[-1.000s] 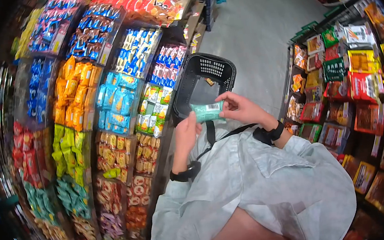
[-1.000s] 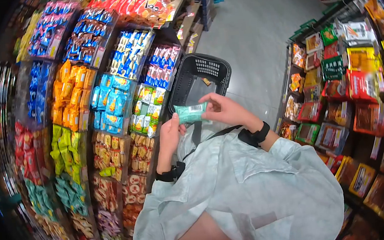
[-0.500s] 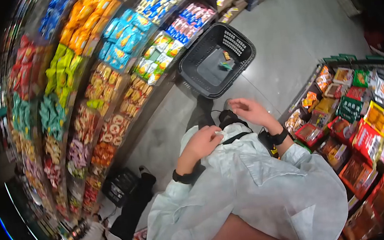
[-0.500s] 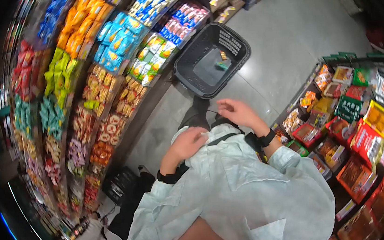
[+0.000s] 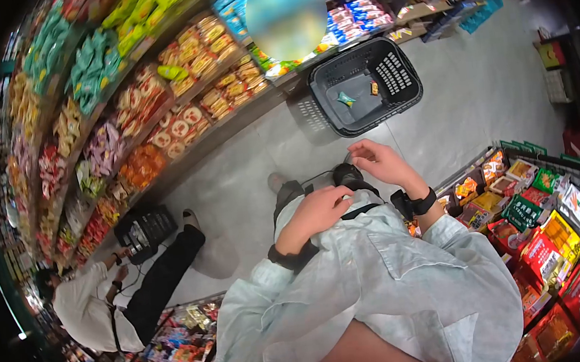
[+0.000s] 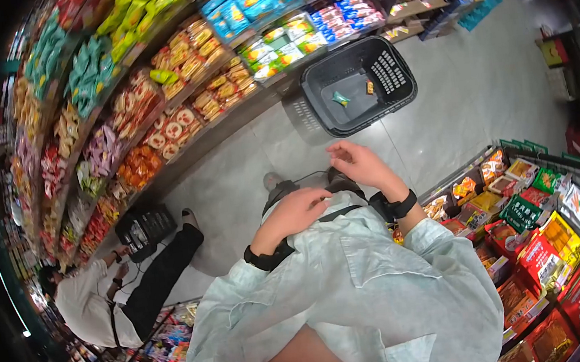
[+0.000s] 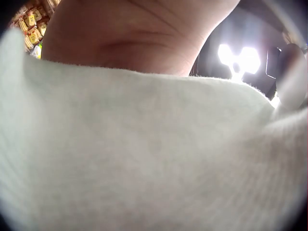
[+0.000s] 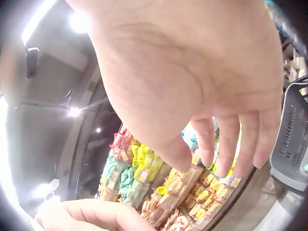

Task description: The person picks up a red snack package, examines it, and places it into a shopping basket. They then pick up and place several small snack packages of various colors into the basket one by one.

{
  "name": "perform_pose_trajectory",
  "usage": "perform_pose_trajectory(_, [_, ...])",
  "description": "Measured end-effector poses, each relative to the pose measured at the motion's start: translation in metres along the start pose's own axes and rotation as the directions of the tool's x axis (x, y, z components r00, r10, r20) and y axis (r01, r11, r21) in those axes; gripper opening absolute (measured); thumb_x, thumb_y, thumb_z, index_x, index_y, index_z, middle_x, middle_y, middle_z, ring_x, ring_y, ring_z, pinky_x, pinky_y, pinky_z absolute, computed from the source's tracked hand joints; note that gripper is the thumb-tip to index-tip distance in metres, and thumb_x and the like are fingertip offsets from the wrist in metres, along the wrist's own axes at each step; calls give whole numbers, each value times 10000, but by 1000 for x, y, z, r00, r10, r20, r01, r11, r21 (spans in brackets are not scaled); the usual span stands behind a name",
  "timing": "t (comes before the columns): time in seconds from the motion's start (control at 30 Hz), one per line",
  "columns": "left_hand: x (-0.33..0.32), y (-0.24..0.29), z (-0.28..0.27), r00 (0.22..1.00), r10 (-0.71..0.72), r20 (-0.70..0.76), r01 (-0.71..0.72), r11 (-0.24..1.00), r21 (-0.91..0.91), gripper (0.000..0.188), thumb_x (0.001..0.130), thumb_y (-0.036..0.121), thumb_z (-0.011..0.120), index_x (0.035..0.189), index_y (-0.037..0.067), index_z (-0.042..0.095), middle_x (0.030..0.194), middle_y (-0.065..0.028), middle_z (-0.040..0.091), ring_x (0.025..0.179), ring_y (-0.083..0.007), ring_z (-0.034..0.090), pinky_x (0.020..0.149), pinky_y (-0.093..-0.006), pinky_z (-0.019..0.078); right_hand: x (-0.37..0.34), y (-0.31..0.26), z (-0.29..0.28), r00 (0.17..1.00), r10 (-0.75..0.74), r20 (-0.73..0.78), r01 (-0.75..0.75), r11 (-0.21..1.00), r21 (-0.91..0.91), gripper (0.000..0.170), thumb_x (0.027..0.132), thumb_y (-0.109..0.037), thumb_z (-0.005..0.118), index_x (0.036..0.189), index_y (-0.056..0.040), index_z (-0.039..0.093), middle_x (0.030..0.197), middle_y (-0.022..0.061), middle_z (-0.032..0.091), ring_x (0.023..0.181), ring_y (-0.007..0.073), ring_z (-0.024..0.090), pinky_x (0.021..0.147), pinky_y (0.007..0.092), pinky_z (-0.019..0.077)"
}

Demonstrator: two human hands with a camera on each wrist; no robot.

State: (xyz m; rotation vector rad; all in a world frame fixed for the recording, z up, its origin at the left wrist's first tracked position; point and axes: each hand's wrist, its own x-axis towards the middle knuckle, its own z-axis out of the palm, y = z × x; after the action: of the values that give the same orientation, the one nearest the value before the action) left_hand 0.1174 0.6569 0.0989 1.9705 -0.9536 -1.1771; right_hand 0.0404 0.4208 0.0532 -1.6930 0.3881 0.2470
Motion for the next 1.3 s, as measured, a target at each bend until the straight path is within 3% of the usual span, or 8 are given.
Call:
perform_pose_trajectory(0.3, [-121, -123, -55, 976, -21, -215, -14, 987, -159, 322, 980, 271, 647, 1246, 100, 710, 1035, -155, 729, 917, -331, 705, 804, -427, 543, 36, -66, 157, 982, 73, 177, -24, 964, -266, 356, 979, -194, 691, 1286, -17, 656, 1087, 126, 764, 1010, 221, 741, 903, 345, 573])
perform_pose_trajectory(0.4, [-168, -168, -73, 963, -73, -258, 34, 988, -151, 339, 974, 292, 655, 1254, 108, 706, 1010, -141, 743, 909, -319, 711, 797, -413, 545, 53, -83, 209, 950, 1, 313, 121, 922, -368, 364, 979, -209, 697, 1287, -17, 656, 1090, 152, 764, 1014, 252, 744, 901, 366, 576])
perform_pose_trajectory(0.63, [-240, -223, -104, 900, -203, -384, 99, 957, -274, 351, 990, 319, 649, 1271, 112, 693, 1032, -129, 766, 950, -300, 728, 818, -397, 553, 82, -138, 284, 906, 28, 423, 201, 851, -486, 368, 968, -211, 729, 1278, -23, 665, 1117, 161, 764, 1046, 281, 742, 910, 392, 580])
perform_pose_trajectory(0.87, [-273, -238, -106, 849, -307, -429, 31, 841, -541, 354, 993, 299, 672, 1281, 94, 676, 1010, -121, 765, 914, -278, 721, 822, -378, 551, 130, -169, 325, 843, 106, 528, 210, 838, -504, 354, 980, -201, 696, 1287, -29, 661, 1104, 135, 769, 1037, 274, 745, 917, 373, 575])
perform_pose_trajectory(0.93, [-279, -248, -109, 853, -312, -418, 23, 823, -568, 352, 997, 296, 674, 1287, 96, 672, 991, -118, 762, 903, -268, 719, 820, -375, 550, 151, -177, 334, 851, 36, 523, 269, 827, -494, 344, 989, -193, 680, 1288, -25, 658, 1079, 134, 767, 1016, 263, 746, 917, 364, 573])
perform_pose_trajectory(1.03, [-276, -273, -112, 726, -367, -582, -17, 836, -548, 359, 993, 303, 682, 1256, 59, 663, 916, -148, 750, 849, -303, 717, 771, -405, 544, 182, -193, 349, 873, -34, 486, 264, 871, -414, 330, 991, -167, 681, 1287, -22, 658, 1067, 118, 761, 999, 219, 737, 925, 351, 571])
perform_pose_trajectory(1.27, [-276, -297, -178, 729, -475, -493, 109, 792, -601, 387, 994, 310, 679, 1306, 82, 653, 1001, -159, 754, 887, -303, 720, 804, -399, 553, 279, -233, 384, 862, -128, 490, 334, 872, -359, 301, 977, -129, 700, 1248, -5, 662, 1044, 102, 742, 990, 178, 723, 909, 330, 572])
perform_pose_trajectory(1.3, [-273, -305, -187, 712, -475, -518, 86, 790, -607, 387, 994, 309, 678, 1309, 85, 654, 1005, -161, 754, 895, -307, 724, 811, -400, 557, 303, -226, 388, 836, -248, 489, 410, 875, -258, 275, 973, -108, 704, 1235, -30, 670, 1134, 98, 701, 976, 176, 717, 888, 332, 577])
